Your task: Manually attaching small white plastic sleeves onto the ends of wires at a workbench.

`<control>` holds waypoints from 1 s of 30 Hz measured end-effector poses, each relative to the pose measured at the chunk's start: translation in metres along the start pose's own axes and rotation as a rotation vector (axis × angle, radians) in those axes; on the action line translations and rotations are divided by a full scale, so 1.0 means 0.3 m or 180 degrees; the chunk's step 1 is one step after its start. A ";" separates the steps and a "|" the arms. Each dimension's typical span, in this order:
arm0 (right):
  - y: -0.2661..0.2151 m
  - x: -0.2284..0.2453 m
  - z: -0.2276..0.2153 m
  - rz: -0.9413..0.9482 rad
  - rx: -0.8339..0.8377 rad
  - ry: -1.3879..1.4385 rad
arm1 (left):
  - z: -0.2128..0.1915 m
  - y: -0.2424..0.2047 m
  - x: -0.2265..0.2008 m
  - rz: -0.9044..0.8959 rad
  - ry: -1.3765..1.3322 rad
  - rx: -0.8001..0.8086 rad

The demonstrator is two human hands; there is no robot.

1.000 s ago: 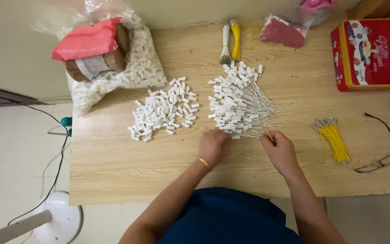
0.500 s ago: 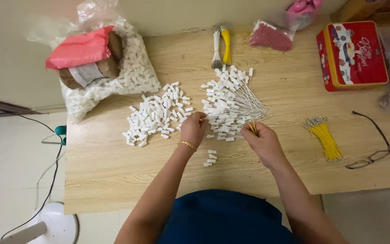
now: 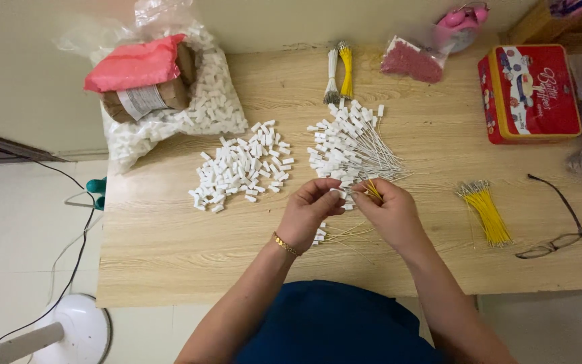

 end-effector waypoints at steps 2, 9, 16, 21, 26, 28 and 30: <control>-0.011 0.036 -0.003 -0.0039 -0.0012 0.0003 | -0.005 0.003 0.020 -0.0074 -0.0280 -0.0034; -0.028 0.039 -0.011 -0.0114 -0.0132 0.0006 | 0.000 0.005 0.015 -0.0271 -0.1065 -0.0128; -0.039 0.100 -0.001 -0.0071 -0.0255 -0.0444 | 0.008 0.006 0.012 -0.0364 -0.1231 -0.0037; -0.028 0.077 -0.010 -0.0054 -0.0312 -0.0848 | 0.001 0.013 0.018 -0.0432 -0.1461 -0.0109; -0.024 0.092 -0.018 -0.0038 -0.0302 -0.0801 | 0.011 0.016 0.002 -0.0398 -0.1275 0.0026; -0.019 0.083 -0.015 -0.0090 -0.0290 -0.0822 | 0.015 0.015 0.001 -0.0389 -0.1184 0.0052; -0.013 0.046 -0.012 -0.0074 -0.0300 -0.0859 | 0.021 0.012 0.002 -0.0391 -0.1110 0.0053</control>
Point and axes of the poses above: each hand's wrist, its own y-axis towards the middle knuckle, its own z-axis out of the palm, x = y × z, the point moved 4 cm from there along y, towards the middle knuckle, and after that the axes turned 6 degrees about x, right-handed, at the moved point
